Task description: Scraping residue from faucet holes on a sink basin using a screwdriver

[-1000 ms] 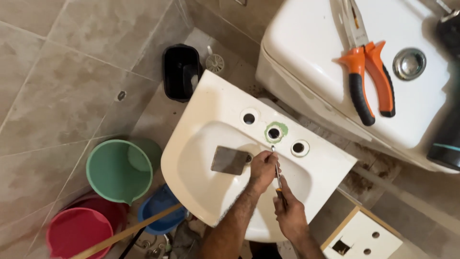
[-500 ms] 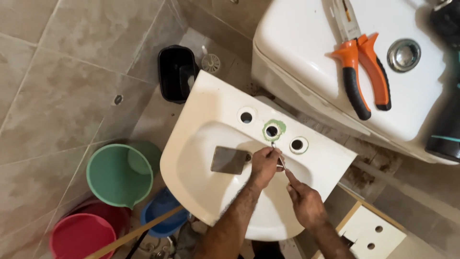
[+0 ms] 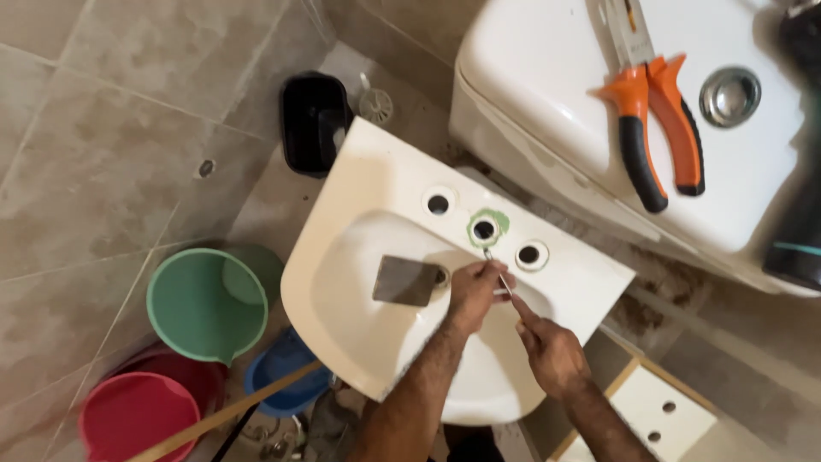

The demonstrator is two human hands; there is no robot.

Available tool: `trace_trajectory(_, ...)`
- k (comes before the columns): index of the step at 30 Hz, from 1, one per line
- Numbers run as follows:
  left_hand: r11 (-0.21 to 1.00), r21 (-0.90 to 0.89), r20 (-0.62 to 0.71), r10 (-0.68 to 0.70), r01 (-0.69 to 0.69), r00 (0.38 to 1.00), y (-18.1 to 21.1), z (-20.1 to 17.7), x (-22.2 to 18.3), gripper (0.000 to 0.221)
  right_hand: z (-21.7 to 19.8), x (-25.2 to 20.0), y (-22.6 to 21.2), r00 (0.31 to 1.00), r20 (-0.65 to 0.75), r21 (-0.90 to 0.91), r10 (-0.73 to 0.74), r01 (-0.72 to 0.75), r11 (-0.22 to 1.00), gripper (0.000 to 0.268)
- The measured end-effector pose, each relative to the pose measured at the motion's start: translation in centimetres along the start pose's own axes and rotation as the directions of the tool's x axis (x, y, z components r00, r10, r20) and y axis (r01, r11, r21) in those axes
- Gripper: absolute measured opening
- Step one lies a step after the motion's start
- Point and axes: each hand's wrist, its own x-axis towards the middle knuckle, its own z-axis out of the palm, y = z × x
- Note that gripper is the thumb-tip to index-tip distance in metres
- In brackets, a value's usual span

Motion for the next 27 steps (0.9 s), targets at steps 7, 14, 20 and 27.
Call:
trace_trajectory(7, 0.999, 0.045, -0.013, -0.025, 0.025, 1.000, 1.3, 1.0, 0.0, 0.023, -1.5, -0.8, -2.8, 0.991, 0.037, 0.138, 0.129, -0.133, 0.981, 0.056)
trace_trajectory(14, 0.999, 0.023, 0.025, 0.030, -0.030, 0.999, 1.1, 0.7, 0.0, 0.034, -1.6, -0.5, -3.0, 0.998, 0.021, 0.140, 0.054, -0.056, 0.989, 0.057)
trace_trajectory(20, 0.994, 0.105, 0.030, -0.043, 0.040, 0.999, 0.9, 0.4, 0.4, 0.031, -1.2, -1.1, -1.5, 0.999, -0.017, 0.187, 0.033, -0.029, 0.982, 0.055)
trace_trajectory(27, 0.987, 0.156, 0.048, -0.038, 0.030, 0.998, 1.5, 0.4, 0.3, 0.030, -1.3, -1.2, -2.8, 0.993, 0.007, 0.177, 0.116, -0.116, 0.977, 0.055)
